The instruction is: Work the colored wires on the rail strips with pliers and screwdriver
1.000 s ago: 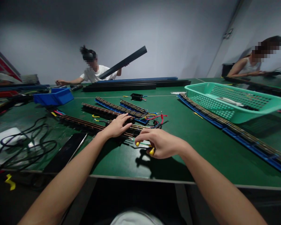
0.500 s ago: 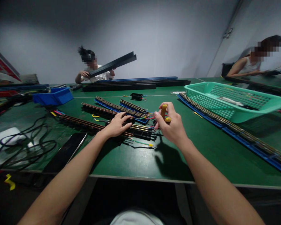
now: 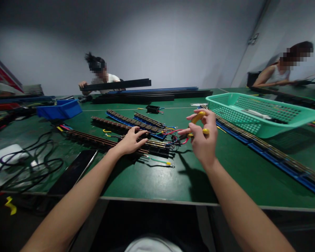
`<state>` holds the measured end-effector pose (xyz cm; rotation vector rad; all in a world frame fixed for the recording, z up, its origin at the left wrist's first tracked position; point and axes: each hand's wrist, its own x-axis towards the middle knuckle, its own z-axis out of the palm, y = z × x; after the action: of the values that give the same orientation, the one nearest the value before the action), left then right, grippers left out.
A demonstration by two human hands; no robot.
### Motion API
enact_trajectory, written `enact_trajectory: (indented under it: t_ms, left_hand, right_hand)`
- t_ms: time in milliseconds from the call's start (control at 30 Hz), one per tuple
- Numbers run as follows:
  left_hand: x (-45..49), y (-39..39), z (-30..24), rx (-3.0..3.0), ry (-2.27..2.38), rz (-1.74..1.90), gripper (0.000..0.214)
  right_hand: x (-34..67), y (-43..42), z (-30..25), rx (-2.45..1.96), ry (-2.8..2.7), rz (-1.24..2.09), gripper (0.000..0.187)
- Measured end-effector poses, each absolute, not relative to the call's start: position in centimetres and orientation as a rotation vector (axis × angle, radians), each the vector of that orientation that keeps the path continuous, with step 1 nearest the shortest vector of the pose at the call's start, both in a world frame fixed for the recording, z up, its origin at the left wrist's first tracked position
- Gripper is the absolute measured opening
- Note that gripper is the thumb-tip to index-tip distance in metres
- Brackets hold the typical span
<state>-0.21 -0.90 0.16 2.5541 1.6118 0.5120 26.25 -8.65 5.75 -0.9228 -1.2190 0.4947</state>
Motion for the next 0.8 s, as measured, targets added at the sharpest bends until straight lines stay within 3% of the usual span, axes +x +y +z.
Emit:
enact_trajectory:
  t_ms: [367,600,800]
  left_hand:
    - [0.2,-1.3,0.5,2.563,1.781,0.316,0.061]
    - [0.1,-1.2,0.3,2.54,1.832,0.313,0.068]
    - [0.2,-1.2,0.3,2.541,1.822,0.316,0.068]
  right_hand:
    - [22.0,-7.6,0.7,-0.676,-1.592,0.53,0.041]
    - [21.5,-6.1,-0.5,-0.751,-1.605,0.578,0.043]
    - [22.0,-6.0,-0.4,-0.704,-1.896,0.389,0.029]
